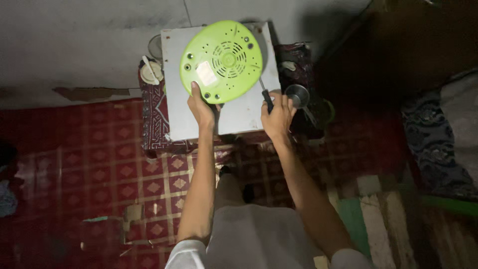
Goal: The person unscrews the back cover of a small green electric fan with a screwdriver, opens the housing, and lifts out the internal motor assembly. They set the cover aside, then wipe the fan housing and parts with a cloth while handling the exposed components on the table.
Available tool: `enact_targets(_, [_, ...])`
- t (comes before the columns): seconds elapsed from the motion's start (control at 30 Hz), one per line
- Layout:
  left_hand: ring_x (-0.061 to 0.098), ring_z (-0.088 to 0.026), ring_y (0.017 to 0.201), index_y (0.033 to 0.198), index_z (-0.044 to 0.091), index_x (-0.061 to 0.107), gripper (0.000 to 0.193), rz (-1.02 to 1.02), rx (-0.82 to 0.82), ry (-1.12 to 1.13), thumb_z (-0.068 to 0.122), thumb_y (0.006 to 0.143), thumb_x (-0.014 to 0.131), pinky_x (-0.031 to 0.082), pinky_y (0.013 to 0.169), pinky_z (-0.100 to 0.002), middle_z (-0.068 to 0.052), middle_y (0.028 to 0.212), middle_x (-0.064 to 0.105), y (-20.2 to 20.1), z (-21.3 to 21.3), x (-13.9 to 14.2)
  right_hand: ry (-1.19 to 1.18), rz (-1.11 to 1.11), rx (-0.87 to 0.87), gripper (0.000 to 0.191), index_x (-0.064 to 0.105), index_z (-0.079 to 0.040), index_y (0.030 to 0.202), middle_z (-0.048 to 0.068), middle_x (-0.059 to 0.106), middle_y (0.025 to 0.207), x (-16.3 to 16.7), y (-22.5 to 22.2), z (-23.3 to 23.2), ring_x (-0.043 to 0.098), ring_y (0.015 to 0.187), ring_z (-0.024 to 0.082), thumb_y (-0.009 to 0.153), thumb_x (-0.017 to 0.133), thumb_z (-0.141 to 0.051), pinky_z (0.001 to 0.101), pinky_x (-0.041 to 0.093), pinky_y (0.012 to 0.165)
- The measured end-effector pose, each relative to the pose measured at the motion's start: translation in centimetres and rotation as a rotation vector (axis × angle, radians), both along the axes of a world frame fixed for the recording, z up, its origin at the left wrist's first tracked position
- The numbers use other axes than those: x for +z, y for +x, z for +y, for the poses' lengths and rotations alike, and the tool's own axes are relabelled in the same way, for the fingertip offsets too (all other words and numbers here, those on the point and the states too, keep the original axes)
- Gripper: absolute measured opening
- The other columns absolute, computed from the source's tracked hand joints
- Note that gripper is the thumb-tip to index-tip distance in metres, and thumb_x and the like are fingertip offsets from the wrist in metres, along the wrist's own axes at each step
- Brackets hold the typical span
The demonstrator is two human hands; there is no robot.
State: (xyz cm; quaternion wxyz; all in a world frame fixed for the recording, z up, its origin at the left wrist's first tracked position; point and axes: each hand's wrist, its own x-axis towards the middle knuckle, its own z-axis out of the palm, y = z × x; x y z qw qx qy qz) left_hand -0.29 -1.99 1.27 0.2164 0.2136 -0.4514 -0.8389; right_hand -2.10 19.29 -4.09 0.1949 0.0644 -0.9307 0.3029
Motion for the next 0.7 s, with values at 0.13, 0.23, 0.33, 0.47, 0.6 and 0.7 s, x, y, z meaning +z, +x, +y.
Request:
enact_targets(0.13, [0.057,-0.018,0.047,0.102,-0.005,0.06,0.06,0.005,-0.014,-0.02,0.053,0.104,0.046,0.044,0.041,-0.032,-0.012,0.068,0.064,0.8,0.2,-0.3,-0.014,-0.007,0.04,0.028,0.068,-0.01,0.113,0.014,0.062,0.112,0.7,-0.6,-0.1,0.054,0.116,0.036,0.087,0.076,-0.017,0.0539,0.033,0.101])
enact_targets(0.23, [0.058,-0.017,0.05,0.105,-0.003,0.061,0.055,0.005,-0.024,-0.052,0.05,0.104,0.049,0.044,0.043,-0.031,-0.01,0.07,0.064,0.7,0.1,-0.9,-0.152,-0.041,0.031,0.027,0.067,-0.007,0.118,0.014,0.06,0.115,2.2,-1.7,-0.5,0.056,0.113,0.029,0.093,0.073,-0.016,0.0515,0.036,0.101])
enact_targets(0.33, [0.057,-0.016,0.052,0.107,-0.004,0.061,0.051,0.047,-0.046,-0.086,0.046,0.105,0.051,0.044,0.044,-0.03,-0.008,0.072,0.063,0.6,0.2,-2.0,-0.386,0.014,0.098,0.04,0.055,-0.003,0.134,0.016,0.054,0.124,4.8,-2.6,-1.0,0.056,0.113,0.026,0.101,0.072,-0.018,0.0427,0.049,0.097])
enact_targets(0.47, [0.054,-0.013,0.054,0.108,-0.004,0.062,0.049,0.006,-0.055,-0.191,0.044,0.105,0.052,0.042,0.045,-0.029,-0.006,0.073,0.062,0.9,0.2,-3.5,-0.429,-0.016,0.254,0.06,0.043,-0.002,0.149,0.018,0.049,0.136,8.5,-3.8,-2.5,0.058,0.116,0.028,0.098,0.073,-0.013,0.0425,0.053,0.097])
enact_targets(0.6, [0.056,-0.01,0.064,0.115,-0.005,0.061,0.052,0.087,-0.06,-0.291,0.045,0.108,0.052,0.045,0.053,-0.028,-0.005,0.081,0.064,0.9,0.1,-4.4,-0.405,-0.083,0.243,0.072,0.039,-0.001,0.15,0.021,0.046,0.139,11.0,-3.9,-4.0,0.055,0.127,0.032,0.092,0.08,-0.013,0.0444,0.051,0.102])
enact_targets(0.7, [0.059,-0.011,0.078,0.121,-0.005,0.059,0.055,0.13,-0.047,-0.429,0.048,0.109,0.051,0.05,0.065,-0.029,-0.007,0.093,0.067,1.0,-0.2,-4.9,-0.378,-0.062,0.202,0.076,0.044,-0.003,0.15,0.019,0.05,0.14,12.2,-3.5,-4.7,0.057,0.13,0.035,0.09,0.087,-0.02,0.0439,0.051,0.107])
